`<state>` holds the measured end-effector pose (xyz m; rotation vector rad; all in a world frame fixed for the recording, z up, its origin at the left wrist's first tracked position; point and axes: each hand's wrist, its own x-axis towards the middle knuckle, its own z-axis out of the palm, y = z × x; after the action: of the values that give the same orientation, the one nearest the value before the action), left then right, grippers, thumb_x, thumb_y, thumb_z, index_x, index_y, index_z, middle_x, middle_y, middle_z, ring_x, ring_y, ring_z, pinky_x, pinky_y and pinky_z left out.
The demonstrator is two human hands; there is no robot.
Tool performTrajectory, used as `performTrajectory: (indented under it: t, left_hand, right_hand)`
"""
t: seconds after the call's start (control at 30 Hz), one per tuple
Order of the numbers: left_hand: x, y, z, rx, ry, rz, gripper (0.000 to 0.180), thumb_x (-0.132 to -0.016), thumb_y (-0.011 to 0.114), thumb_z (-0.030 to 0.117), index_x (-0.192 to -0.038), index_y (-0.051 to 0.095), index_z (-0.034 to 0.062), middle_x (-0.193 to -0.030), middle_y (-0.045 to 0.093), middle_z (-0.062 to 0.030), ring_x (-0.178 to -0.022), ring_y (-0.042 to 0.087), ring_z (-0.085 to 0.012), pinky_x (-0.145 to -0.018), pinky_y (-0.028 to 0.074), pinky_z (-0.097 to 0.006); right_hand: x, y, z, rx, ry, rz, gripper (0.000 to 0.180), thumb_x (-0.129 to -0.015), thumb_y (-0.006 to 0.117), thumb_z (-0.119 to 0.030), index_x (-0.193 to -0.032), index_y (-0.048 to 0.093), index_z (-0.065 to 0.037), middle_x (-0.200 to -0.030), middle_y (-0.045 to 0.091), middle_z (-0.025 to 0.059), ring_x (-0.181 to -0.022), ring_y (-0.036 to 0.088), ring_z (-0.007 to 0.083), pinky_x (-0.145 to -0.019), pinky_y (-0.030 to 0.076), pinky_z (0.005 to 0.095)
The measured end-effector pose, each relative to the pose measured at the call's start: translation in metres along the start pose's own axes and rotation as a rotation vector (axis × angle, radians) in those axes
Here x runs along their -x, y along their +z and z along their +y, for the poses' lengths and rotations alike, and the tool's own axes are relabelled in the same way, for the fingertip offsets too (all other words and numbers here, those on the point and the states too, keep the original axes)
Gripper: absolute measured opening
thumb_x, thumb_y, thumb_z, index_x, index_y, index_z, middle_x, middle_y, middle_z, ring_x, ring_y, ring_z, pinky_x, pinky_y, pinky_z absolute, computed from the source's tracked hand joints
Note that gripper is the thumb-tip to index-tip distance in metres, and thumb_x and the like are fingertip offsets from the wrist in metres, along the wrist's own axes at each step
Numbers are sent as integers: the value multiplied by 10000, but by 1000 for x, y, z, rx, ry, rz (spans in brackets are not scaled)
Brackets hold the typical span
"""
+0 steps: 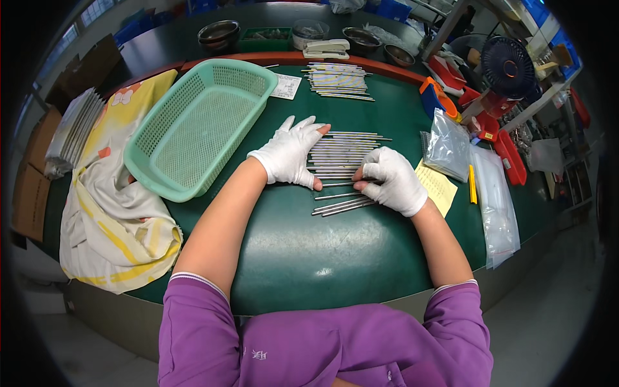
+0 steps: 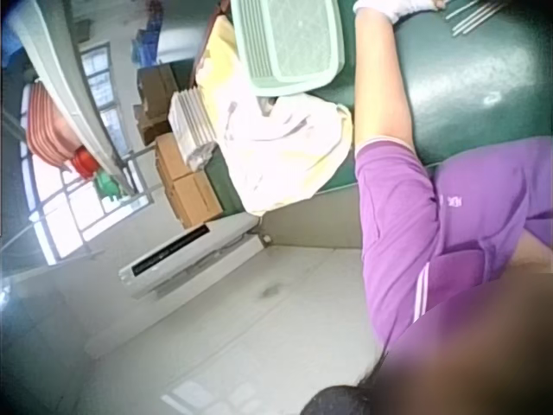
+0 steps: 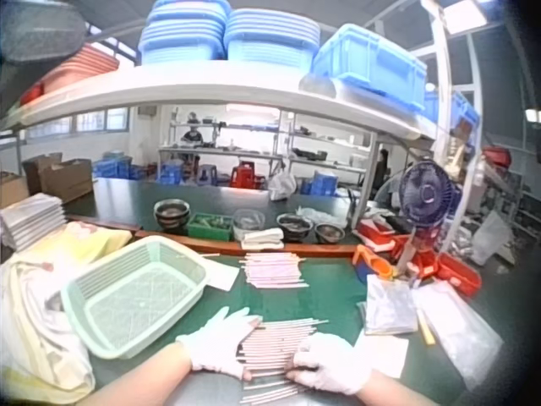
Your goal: Sorting and packing small metal rods into plastic bags at an industrial workstation.
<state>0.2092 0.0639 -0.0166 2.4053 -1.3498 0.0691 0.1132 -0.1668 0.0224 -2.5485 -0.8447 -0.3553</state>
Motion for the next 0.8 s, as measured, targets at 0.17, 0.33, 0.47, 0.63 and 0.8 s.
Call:
performTrajectory:
  t: [0.17,0.33,0.47,0.63,0.8]
  left_hand:
    - [1,1,-2,-3,5,1,1172,-482,731,652,-1358,285,14,-1357,370,-213,-1322,263,-370,-1098,141,-501]
    - [0,0,-2,0,-4,3,1164,-489,733,647,-1358,288,12,-1359,368,-216,-1325,258,-369,-1100,138,-498]
    - [0,0,-1,11,4,1,1162,-493,729,650,-1357,286,11,-1359,367,-216,-1326,257,-367,-1102,135,-494]
    - [0,0,-1,15,-5,-2,1160,-493,731,647,-1355,290,10,-1359,368,-215,-1326,259,-365,-1104,133,-492]
    - [1,-1,0,22,-9,-3,1148,-495,739,634,-1352,298,10,-1357,370,-219,-1328,258,-361,-1105,130,-490]
  right_hand:
    - [-1,1,-20,-106,16,-188,176,-654,721,-173,-795,659,-87,-758,590,68,-747,576,267,-666,471,362]
    - [-1,3,-22,-66,51,-144,154,-673,706,-159,-794,645,-86,-776,587,72,-767,577,267,-667,476,367]
    - [-2,0,-23,-33,24,-161,129,-678,702,-147,-774,641,-86,-762,587,72,-754,580,263,-658,474,361]
    - [0,1,-26,-197,43,-250,111,-694,695,-137,-779,652,-80,-732,583,78,-723,585,264,-631,470,354]
    - [0,2,-31,-153,79,-255,130,-690,703,-152,-784,653,-78,-754,588,82,-727,587,267,-642,475,359]
